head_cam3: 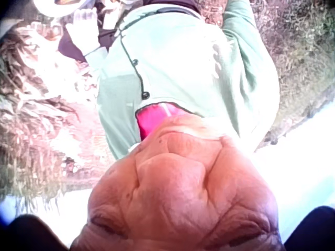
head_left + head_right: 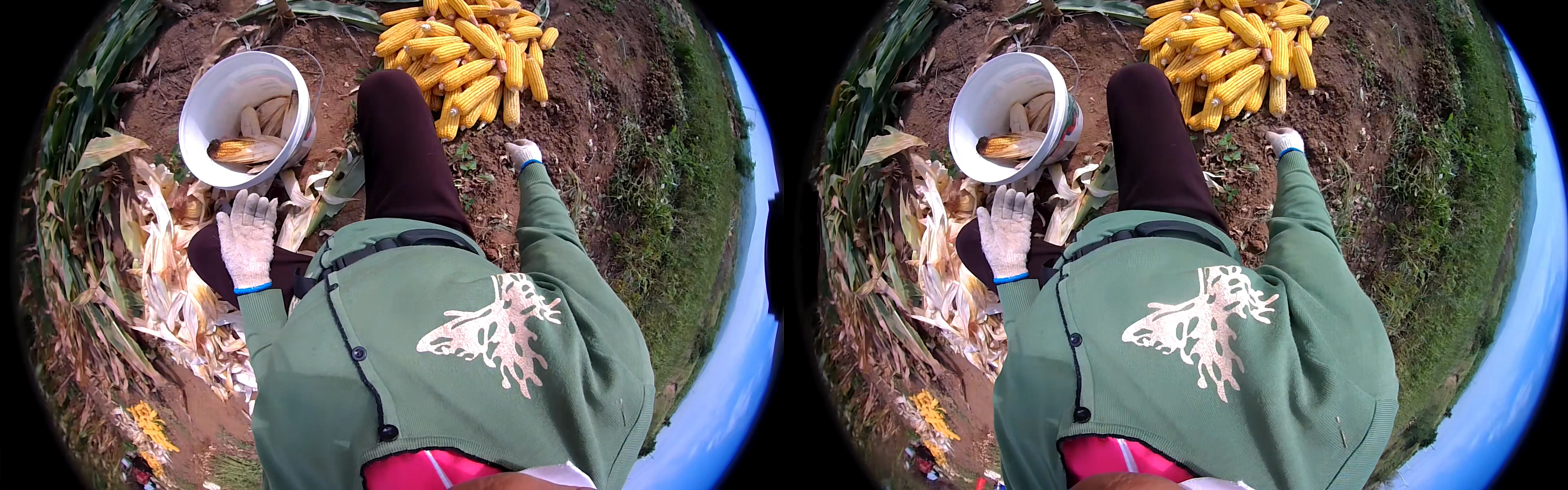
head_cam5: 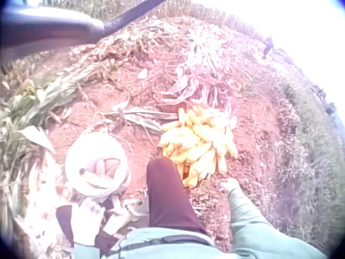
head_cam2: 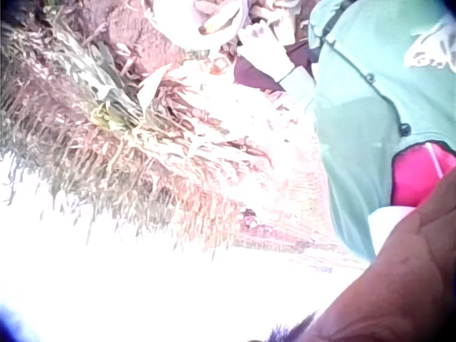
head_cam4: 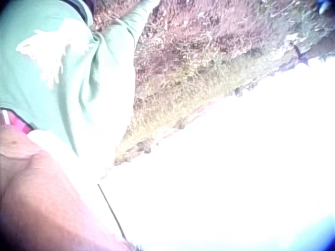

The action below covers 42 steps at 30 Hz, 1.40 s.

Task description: The person sits on the ground and shucks corn cobs by hand, removing the husks and silk. The shucked corn is placed in a white bucket, and the discarded husks are dropped to the side.

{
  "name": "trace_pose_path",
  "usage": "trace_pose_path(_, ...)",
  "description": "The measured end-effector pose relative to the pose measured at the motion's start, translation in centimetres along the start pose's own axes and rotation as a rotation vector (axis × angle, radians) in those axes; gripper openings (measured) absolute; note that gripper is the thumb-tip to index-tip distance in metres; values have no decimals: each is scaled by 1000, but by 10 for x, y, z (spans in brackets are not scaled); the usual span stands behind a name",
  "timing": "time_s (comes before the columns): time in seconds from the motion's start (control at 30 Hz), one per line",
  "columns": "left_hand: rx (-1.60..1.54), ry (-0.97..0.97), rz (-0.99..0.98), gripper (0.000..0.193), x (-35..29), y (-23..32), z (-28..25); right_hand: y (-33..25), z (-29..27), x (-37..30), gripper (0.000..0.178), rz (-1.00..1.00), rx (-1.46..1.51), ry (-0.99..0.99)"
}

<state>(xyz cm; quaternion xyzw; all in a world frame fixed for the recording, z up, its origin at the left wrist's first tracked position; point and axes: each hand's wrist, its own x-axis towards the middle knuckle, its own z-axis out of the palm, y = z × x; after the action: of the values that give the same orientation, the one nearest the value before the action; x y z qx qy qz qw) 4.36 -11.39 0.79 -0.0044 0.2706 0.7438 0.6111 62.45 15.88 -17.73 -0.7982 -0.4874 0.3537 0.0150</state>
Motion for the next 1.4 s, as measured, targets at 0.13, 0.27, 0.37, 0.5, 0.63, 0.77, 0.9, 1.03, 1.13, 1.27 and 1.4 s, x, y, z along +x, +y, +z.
trace_pose_path(0.13, -74, -48, -21, 60, 13, 11, -6, 70, -35, 21, 31, 283, 358, 47)
trace_pose_path(0.27, -86, -64, -11, 62, 20, 12, -4, -25, -89, -22, 26, 228, 612, 56)
trace_pose_path(0.37, -117, -91, 0, 62, 23, 12, -6, -141, -130, -83, 36, -157, 852, 6)
trace_pose_path(0.5, -75, -46, 15, 60, 22, 14, -2, -251, -157, -147, 43, -782, 686, 349)
trace_pose_path(0.63, -58, 75, 46, 54, 18, 16, 0, -331, -127, -187, 25, -1062, 947, 639)
trace_pose_path(0.77, 229, 135, 47, 44, 12, 16, -7, -347, -85, -106, 33, -1147, 345, 2)
trace_pose_path(0.9, 643, 182, -117, 38, 2, 8, 1, -267, -84, -5, 45, -399, -490, 44)
trace_pose_path(1.03, 706, 160, -143, 41, 0, -7, -11, -286, -131, -105, 53, -660, 899, -380)
trace_pose_path(1.13, 764, 203, -116, 38, 10, -13, -1, -286, -152, -147, 52, -866, 1271, -353)
trace_pose_path(1.27, 873, 186, -120, 38, 13, -14, 11, -201, -96, -88, 46, -397, 1710, -402)
trace_pose_path(1.4, 1096, 103, -107, 38, 6, -12, 4, -133, -48, -69, 36, -112, 24, 95)
